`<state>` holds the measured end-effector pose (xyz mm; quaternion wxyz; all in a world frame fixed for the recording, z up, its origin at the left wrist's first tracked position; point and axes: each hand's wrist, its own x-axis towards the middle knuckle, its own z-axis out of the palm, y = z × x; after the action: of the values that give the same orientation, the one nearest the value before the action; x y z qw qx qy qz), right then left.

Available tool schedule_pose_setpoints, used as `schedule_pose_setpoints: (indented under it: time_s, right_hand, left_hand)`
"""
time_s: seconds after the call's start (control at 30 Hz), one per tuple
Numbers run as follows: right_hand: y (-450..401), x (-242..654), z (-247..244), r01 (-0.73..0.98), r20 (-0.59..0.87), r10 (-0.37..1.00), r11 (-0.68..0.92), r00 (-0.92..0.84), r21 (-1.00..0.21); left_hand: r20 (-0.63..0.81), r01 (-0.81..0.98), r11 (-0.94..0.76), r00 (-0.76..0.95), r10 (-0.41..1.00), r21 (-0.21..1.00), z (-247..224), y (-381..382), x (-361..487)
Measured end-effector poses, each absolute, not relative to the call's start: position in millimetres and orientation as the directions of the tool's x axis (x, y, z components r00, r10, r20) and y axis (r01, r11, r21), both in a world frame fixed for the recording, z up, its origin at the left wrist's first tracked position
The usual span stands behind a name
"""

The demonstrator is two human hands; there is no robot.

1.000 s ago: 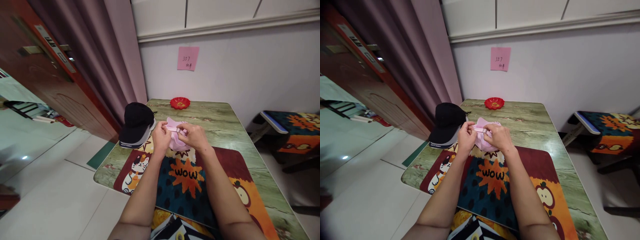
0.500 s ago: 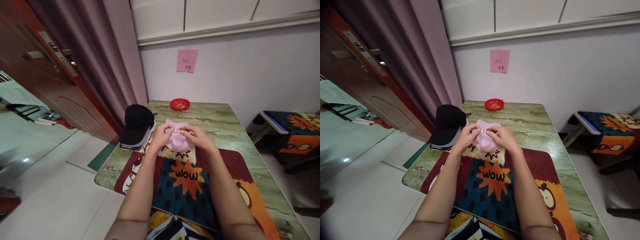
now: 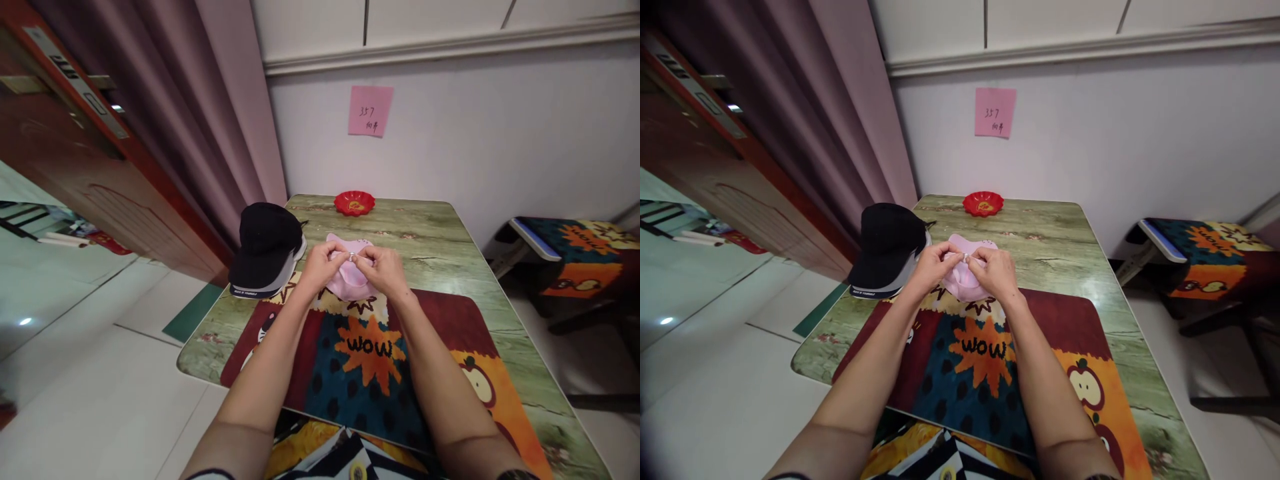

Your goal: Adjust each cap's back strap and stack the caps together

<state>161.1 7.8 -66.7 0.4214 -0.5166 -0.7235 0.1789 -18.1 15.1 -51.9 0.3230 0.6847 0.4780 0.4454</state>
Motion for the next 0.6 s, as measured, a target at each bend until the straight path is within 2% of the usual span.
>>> schedule_pose_setpoints:
  time_s: [0.1, 0.23, 0.43, 0.6]
  right_hand:
    - [9, 162, -67, 0.555, 0.447, 0.886, 0.434, -0.121, -0.71]
    - [10, 165, -65, 0.379, 0.415, 0.894, 0.447, -0.165, -0.811]
    - [14, 160, -72, 0.32, 0.398, 0.907, 0.421, -0.137, -0.849]
    - [26, 157, -82, 0.39, 0.346, 0.928, 0.371, -0.135, -0.843]
  left_hand:
    - [0.244, 0.307, -0.292, 0.186, 0.952, 0.906, -51, 15, -25]
    - [0.142, 0.242, -0.212, 0.276, 0.951, 0.947, -42, 16, -33]
    - [0.254, 0.367, -0.341, 0.264, 0.93, 0.866, -29, 27, -35]
    - [0.305, 0.482, -0.443, 0.34, 0.89, 0.756, -34, 39, -43]
